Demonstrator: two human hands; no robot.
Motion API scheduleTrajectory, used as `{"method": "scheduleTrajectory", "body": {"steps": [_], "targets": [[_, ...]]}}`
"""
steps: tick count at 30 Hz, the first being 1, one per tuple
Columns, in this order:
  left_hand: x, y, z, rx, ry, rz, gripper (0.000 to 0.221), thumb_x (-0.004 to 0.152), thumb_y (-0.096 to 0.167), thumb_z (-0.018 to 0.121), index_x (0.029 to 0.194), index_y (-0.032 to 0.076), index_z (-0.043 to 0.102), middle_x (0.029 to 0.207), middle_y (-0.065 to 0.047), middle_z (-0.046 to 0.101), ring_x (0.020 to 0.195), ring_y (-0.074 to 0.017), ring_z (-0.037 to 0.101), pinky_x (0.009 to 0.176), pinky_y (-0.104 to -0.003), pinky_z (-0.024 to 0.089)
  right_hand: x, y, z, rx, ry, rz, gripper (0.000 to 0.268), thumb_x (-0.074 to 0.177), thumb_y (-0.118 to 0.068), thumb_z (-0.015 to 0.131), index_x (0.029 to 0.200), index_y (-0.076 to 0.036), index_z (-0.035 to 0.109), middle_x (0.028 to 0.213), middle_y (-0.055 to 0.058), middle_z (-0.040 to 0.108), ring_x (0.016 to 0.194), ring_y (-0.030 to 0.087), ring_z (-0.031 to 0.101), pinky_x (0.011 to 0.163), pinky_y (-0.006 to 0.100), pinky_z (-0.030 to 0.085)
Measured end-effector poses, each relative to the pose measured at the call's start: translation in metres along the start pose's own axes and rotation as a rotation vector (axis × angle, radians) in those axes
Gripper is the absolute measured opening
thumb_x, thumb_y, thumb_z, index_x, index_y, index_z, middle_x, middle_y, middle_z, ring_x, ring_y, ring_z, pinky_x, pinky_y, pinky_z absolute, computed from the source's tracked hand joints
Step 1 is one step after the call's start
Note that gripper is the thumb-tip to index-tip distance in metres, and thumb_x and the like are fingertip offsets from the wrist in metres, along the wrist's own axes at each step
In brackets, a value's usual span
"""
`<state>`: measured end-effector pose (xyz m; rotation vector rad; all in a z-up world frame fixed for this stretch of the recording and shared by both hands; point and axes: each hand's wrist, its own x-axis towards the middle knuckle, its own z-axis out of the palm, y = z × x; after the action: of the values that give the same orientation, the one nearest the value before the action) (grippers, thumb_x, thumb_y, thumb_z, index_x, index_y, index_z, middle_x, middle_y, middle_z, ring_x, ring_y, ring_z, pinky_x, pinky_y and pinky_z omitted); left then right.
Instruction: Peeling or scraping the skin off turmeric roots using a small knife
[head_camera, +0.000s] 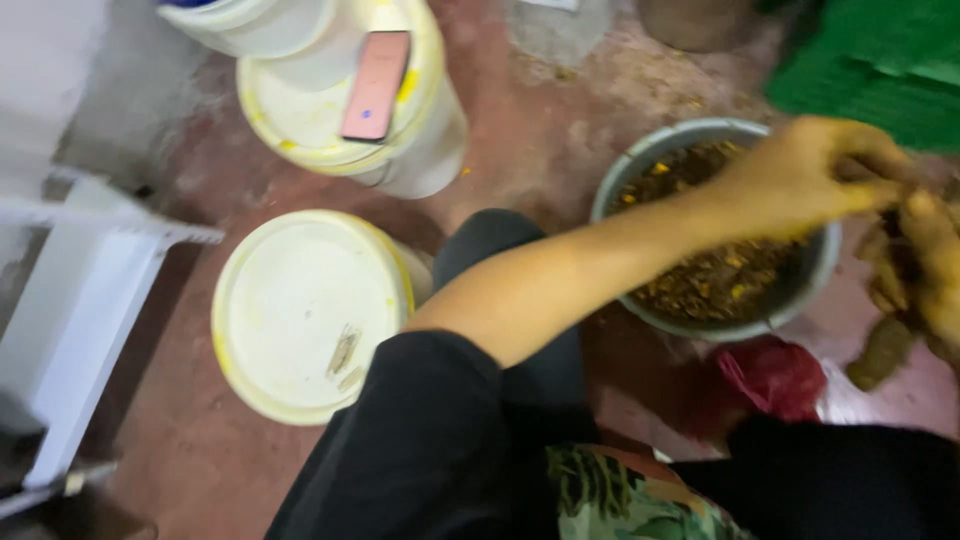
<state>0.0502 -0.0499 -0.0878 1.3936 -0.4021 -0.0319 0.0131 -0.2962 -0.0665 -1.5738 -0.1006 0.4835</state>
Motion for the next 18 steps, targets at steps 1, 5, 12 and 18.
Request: {"method": "scheduleTrajectory", "body": {"steps": [1, 5, 12, 18], "targets": [[0.002, -0.006, -0.006, -0.036, -0.093, 0.036, 0.022, 0.082, 0.019, 0.086, 0.102, 0.012, 0.081, 0.098, -0.004, 0.087, 0.091, -0.0131, 0.082, 0.086, -0.028, 0.065, -0.004, -0.005, 0.030, 0.064, -0.012, -0.078, 0.030, 0.117, -0.039, 0.051, 0.115, -0.009, 0.046, 0.079, 0.013, 0.054, 0.033, 0.013, 0.035, 0.033, 0.026, 0.031], [-0.002, 0.012, -0.021, -0.122, -0.238, -0.034, 0.027, 0.087, 0.021, 0.083, 0.110, 0.007, 0.080, 0.106, -0.006, 0.083, 0.097, -0.0132, 0.076, 0.090, -0.029, 0.063, -0.024, -0.054, 0.082, 0.297, 0.045, -0.026, 0.041, 0.100, -0.046, 0.072, 0.115, -0.010, 0.058, 0.072, 0.016, 0.058, 0.033, 0.010, 0.035, 0.034, 0.023, 0.027], [-0.020, 0.079, -0.030, -0.451, -0.223, -0.302, 0.030, 0.098, 0.019, 0.071, 0.119, -0.003, 0.074, 0.121, -0.021, 0.076, 0.116, -0.0277, 0.072, 0.105, -0.037, 0.059, -0.027, -0.076, 0.097, 0.219, -0.026, -0.080, 0.035, 0.111, -0.035, 0.050, 0.088, -0.009, 0.051, 0.045, 0.009, 0.035, 0.032, 0.014, 0.025, 0.035, 0.028, 0.028], [-0.030, 0.072, -0.013, -0.310, -0.185, -0.123, 0.031, 0.093, 0.004, 0.083, 0.122, 0.010, 0.074, 0.116, -0.005, 0.078, 0.111, -0.0150, 0.072, 0.104, -0.028, 0.059, -0.030, -0.075, 0.108, 0.272, 0.140, -0.054, 0.028, 0.110, -0.036, 0.053, 0.097, -0.010, 0.051, 0.050, 0.007, 0.038, 0.032, 0.013, 0.028, 0.031, 0.029, 0.025]]}}
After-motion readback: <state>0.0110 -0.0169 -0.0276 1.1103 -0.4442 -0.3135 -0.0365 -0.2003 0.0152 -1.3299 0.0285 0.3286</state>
